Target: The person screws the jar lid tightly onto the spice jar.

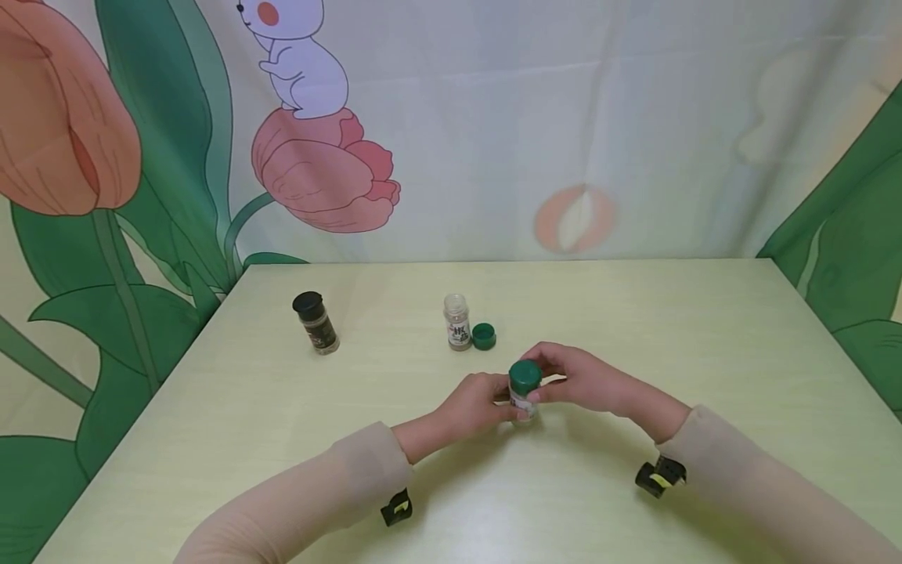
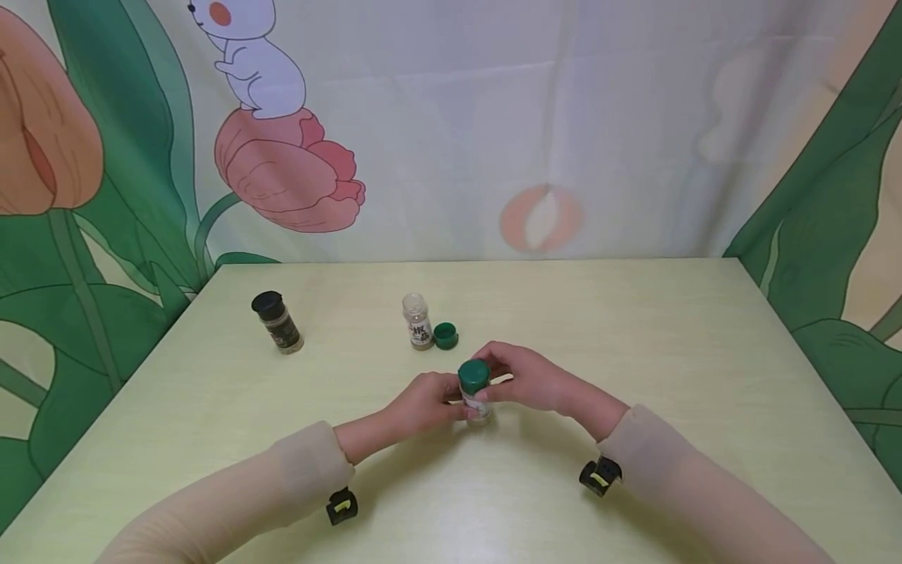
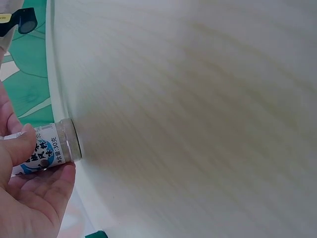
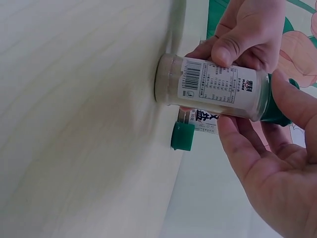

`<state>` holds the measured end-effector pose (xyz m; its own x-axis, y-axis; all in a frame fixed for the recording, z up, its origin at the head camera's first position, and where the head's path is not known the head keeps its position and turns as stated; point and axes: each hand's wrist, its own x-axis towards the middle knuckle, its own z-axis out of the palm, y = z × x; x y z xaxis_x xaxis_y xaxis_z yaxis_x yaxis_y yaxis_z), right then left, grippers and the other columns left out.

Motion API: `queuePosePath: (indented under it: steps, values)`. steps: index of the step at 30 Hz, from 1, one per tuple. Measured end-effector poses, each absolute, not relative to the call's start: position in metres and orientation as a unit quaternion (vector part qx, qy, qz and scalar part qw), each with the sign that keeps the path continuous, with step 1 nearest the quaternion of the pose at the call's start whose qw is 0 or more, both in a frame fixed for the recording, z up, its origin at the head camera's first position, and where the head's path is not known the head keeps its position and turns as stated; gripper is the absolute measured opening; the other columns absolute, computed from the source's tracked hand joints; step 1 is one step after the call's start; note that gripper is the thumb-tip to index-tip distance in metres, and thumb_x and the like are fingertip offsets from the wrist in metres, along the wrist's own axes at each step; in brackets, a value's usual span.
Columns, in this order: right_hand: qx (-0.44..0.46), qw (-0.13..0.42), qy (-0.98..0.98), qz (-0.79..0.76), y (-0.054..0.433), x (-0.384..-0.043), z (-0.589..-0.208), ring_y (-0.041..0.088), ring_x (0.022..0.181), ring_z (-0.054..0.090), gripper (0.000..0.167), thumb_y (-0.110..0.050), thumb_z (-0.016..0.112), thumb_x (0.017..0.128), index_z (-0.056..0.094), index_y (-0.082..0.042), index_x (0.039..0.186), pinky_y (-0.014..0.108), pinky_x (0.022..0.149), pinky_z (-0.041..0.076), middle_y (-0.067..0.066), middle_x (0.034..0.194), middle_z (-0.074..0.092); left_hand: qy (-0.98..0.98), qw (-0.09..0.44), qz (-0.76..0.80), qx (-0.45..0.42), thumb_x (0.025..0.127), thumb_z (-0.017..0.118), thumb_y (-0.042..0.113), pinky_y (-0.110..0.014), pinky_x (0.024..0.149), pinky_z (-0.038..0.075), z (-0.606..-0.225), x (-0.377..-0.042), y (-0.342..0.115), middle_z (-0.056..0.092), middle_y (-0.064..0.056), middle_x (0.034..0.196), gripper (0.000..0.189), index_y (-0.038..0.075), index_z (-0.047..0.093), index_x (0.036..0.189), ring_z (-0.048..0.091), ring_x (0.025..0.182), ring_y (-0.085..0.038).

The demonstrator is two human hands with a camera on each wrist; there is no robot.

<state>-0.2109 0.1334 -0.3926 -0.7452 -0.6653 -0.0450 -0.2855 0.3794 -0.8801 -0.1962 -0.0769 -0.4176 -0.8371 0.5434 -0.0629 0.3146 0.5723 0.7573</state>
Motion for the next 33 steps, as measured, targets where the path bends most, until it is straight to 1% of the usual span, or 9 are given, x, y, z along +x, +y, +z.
queuePosePath:
  steps: [11, 19, 26, 28, 30, 33]
  values:
    - [-0.275, 0.173, 0.81, -0.488, 0.132, -0.206, -0.402, 0.031, 0.119, 0.062, 0.032, -0.01, 0.072, 0.095, 0.056, 0.002, 0.12, 0.045, 0.102, 0.058, 0.02, 0.124, 0.065, 0.876, 0.139, 0.384, 0.256, 0.093, 0.075, 0.013, -0.041, 0.106, 0.056, -0.42, -0.196, -0.077, 0.076, -0.016, 0.12, 0.024, 0.001, 0.072, 0.113, 0.071, 0.121, -0.032]
    - [-0.264, 0.154, 0.814, -0.493, 0.13, -0.205, -0.406, 0.032, 0.119, 0.063, 0.034, -0.013, 0.075, 0.094, 0.055, 0.001, 0.118, 0.043, 0.1, 0.059, 0.019, 0.122, 0.065, 0.875, 0.136, 0.389, 0.253, 0.093, 0.075, 0.014, -0.041, 0.107, 0.056, -0.419, -0.196, -0.078, 0.075, -0.016, 0.122, 0.024, 0.001, 0.072, 0.113, 0.07, 0.122, -0.032]
    - [-0.249, 0.132, 0.826, -0.489, 0.126, -0.203, -0.406, 0.033, 0.116, 0.065, 0.036, -0.01, 0.077, 0.091, 0.055, 0.002, 0.117, 0.032, 0.094, 0.061, 0.019, 0.118, 0.066, 0.878, 0.132, 0.382, 0.256, 0.093, 0.075, 0.014, -0.04, 0.107, 0.055, -0.417, -0.196, -0.078, 0.075, -0.016, 0.123, 0.024, 0.002, 0.073, 0.114, 0.07, 0.122, -0.031]
    - [-0.246, 0.133, 0.827, -0.488, 0.126, -0.203, -0.406, 0.032, 0.116, 0.065, 0.037, -0.01, 0.077, 0.091, 0.055, 0.003, 0.118, 0.033, 0.094, 0.061, 0.019, 0.118, 0.066, 0.879, 0.131, 0.38, 0.256, 0.093, 0.075, 0.014, -0.04, 0.106, 0.056, -0.417, -0.196, -0.078, 0.075, -0.016, 0.122, 0.023, 0.002, 0.073, 0.113, 0.071, 0.121, -0.031]
    - [-0.246, 0.146, 0.823, -0.491, 0.127, -0.204, -0.406, 0.032, 0.117, 0.064, 0.042, -0.011, 0.077, 0.092, 0.054, 0.003, 0.122, 0.036, 0.098, 0.06, 0.019, 0.121, 0.065, 0.879, 0.132, 0.381, 0.254, 0.093, 0.075, 0.013, -0.04, 0.106, 0.056, -0.418, -0.196, -0.078, 0.076, -0.017, 0.121, 0.023, 0.001, 0.073, 0.112, 0.071, 0.121, -0.031]
    - [-0.258, 0.186, 0.813, -0.488, 0.132, -0.208, -0.403, 0.036, 0.125, 0.06, 0.049, -0.014, 0.076, 0.093, 0.051, 0.002, 0.132, 0.048, 0.106, 0.055, 0.02, 0.129, 0.062, 0.879, 0.136, 0.384, 0.25, 0.093, 0.075, 0.012, -0.041, 0.106, 0.056, -0.418, -0.196, -0.077, 0.076, -0.017, 0.121, 0.024, 0.0, 0.073, 0.114, 0.071, 0.121, -0.031]
